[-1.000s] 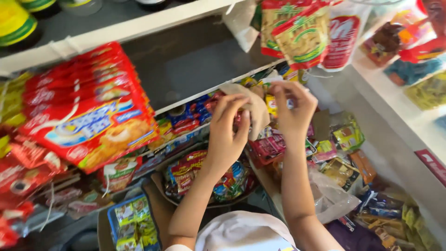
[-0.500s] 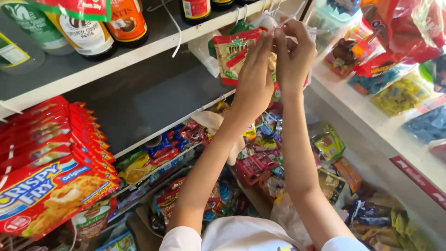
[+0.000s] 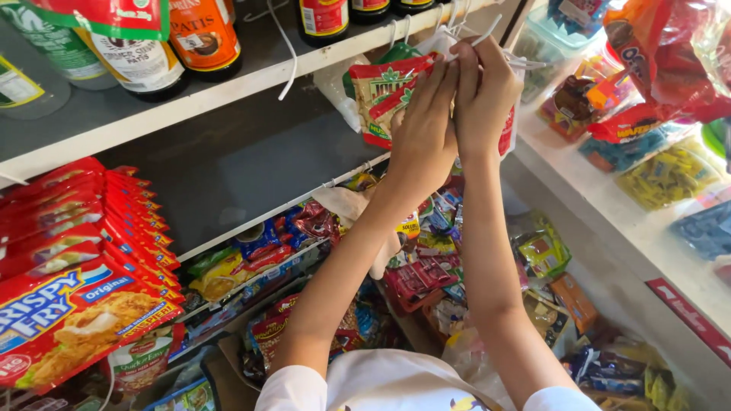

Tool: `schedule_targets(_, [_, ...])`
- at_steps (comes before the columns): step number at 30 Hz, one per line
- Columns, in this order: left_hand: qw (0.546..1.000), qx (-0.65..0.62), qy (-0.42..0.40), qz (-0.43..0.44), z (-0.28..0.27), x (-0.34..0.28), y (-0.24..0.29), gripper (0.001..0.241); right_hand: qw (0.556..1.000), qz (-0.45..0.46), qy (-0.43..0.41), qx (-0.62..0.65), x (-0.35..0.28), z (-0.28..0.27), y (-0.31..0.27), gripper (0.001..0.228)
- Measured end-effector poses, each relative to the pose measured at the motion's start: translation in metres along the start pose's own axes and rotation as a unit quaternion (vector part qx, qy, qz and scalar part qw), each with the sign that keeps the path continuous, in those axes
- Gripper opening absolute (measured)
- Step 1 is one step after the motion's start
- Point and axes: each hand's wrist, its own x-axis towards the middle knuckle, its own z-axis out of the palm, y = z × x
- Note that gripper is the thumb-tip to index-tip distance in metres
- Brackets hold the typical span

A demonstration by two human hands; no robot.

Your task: Wiping down and organizing food packets on shelves in a grocery store.

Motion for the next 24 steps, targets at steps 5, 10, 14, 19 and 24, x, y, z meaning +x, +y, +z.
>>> schedule_targets(5, [0.996, 0.026, 0.077, 0.027, -0.018, -0.009, -0.003, 0.058, 0.991, 0.084, -0.059, 0.086, -0.002, -0.012, -0.014, 0.013])
schedule_targets(10, [0.987, 0.066, 0.127, -0.072, -0.037, -0.022, -0.019, 0.049, 0.995, 0.011, -0.099, 0.002, -0.032, -0.026, 0.004, 0.017])
schedule_targets(14, [0.985, -0.024, 0.074, -0.152, -0.034, -0.033, -0.024, 0.05, 0.983, 0.08, -0.165, -0.026, -0.054, -0.027, 0.016, 0.015])
schedule_targets(19, [0.984, -0.143, 0.08, -0.076, -0.031, -0.043, -0.018, 0.043, 0.991, 0.057, -0.119, -0.002, -0.049, -0.039, 0.009, 0.024])
schedule_targets(24, [0.983, -0.128, 0.131, 0.011, -0.058, -0.041, 0.014, 0.038, 0.961, 0.183, -0.158, 0.134, -0.038, -0.047, -0.007, 0.024])
